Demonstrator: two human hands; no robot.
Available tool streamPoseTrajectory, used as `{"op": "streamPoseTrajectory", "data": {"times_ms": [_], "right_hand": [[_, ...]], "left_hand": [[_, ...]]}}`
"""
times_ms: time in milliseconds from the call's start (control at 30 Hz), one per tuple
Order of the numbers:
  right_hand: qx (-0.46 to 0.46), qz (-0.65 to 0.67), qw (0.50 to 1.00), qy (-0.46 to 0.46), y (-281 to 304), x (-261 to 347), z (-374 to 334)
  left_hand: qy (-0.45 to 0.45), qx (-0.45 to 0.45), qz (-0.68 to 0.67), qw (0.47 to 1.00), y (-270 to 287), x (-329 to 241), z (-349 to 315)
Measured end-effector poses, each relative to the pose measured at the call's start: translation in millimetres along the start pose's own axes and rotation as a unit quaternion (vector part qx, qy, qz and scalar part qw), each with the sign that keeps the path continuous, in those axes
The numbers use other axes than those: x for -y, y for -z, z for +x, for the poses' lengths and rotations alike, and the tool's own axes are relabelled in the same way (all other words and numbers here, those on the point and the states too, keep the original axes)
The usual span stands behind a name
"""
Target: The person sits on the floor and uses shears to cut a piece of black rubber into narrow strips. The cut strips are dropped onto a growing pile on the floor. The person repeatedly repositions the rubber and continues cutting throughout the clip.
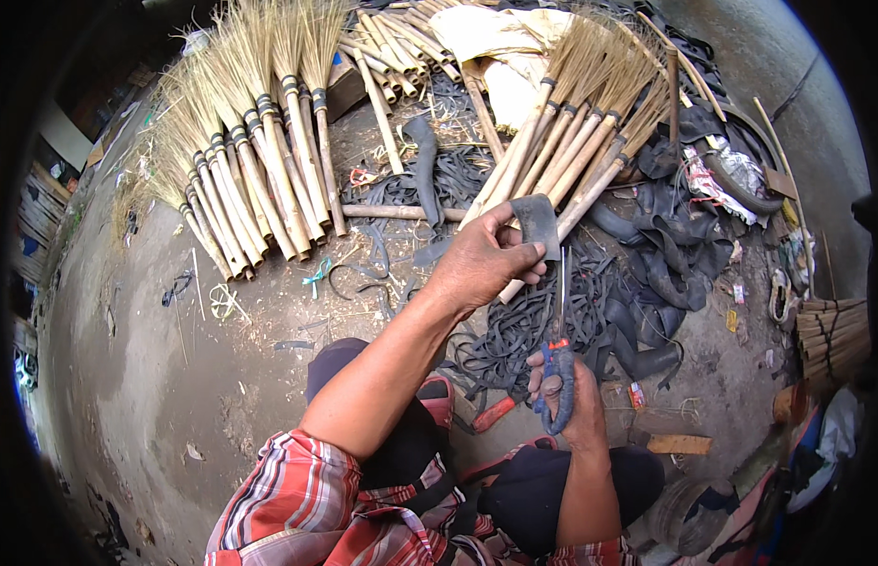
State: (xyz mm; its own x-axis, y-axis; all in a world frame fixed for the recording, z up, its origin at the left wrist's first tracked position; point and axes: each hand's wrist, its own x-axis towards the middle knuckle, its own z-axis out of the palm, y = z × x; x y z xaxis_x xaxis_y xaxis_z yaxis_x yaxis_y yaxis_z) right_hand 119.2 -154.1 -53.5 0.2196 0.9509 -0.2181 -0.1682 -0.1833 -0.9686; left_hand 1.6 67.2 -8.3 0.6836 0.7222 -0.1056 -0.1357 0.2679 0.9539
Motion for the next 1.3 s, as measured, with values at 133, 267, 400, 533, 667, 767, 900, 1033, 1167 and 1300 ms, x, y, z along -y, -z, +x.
{"op": "streamPoseTrajectory", "data": {"times_ms": [133,267,400,533,667,767,900,1033,1167,1300], "right_hand": [[0.022,0.019,0.999,0.04,0,-6,0],[0.043,0.168,0.985,-0.023,3,-12,4],[0.024,0.134,0.991,-0.007,5,-11,4],[0.014,0.035,0.998,0.048,4,-3,0],[0.037,0.049,0.998,0.027,8,9,-1],[0.017,0.029,0.999,-0.013,6,12,0],[-0.011,0.035,0.999,-0.004,-2,8,4],[-0.024,0.041,0.999,0.012,-1,3,7],[-0.042,-0.09,0.995,0.024,2,3,6],[-0.059,-0.09,0.994,0.01,-3,1,10]], "left_hand": [[-0.007,-0.002,0.01,1.0,1,-3,-1],[0.015,0.038,0.031,0.999,-4,-1,-3],[0.041,0.066,0.045,0.996,-10,5,-5],[0.042,0.08,0.053,0.994,-12,9,-3],[0.047,0.088,0.061,0.993,-7,8,-2],[0.054,0.07,0.044,0.995,-5,6,-3],[0.056,0.059,0.077,0.994,-4,8,-4],[0.064,0.111,0.084,0.988,-7,15,-6],[0.064,0.088,0.04,0.993,-7,14,-4],[0.057,0.076,0.041,0.995,-9,11,-2]]}}
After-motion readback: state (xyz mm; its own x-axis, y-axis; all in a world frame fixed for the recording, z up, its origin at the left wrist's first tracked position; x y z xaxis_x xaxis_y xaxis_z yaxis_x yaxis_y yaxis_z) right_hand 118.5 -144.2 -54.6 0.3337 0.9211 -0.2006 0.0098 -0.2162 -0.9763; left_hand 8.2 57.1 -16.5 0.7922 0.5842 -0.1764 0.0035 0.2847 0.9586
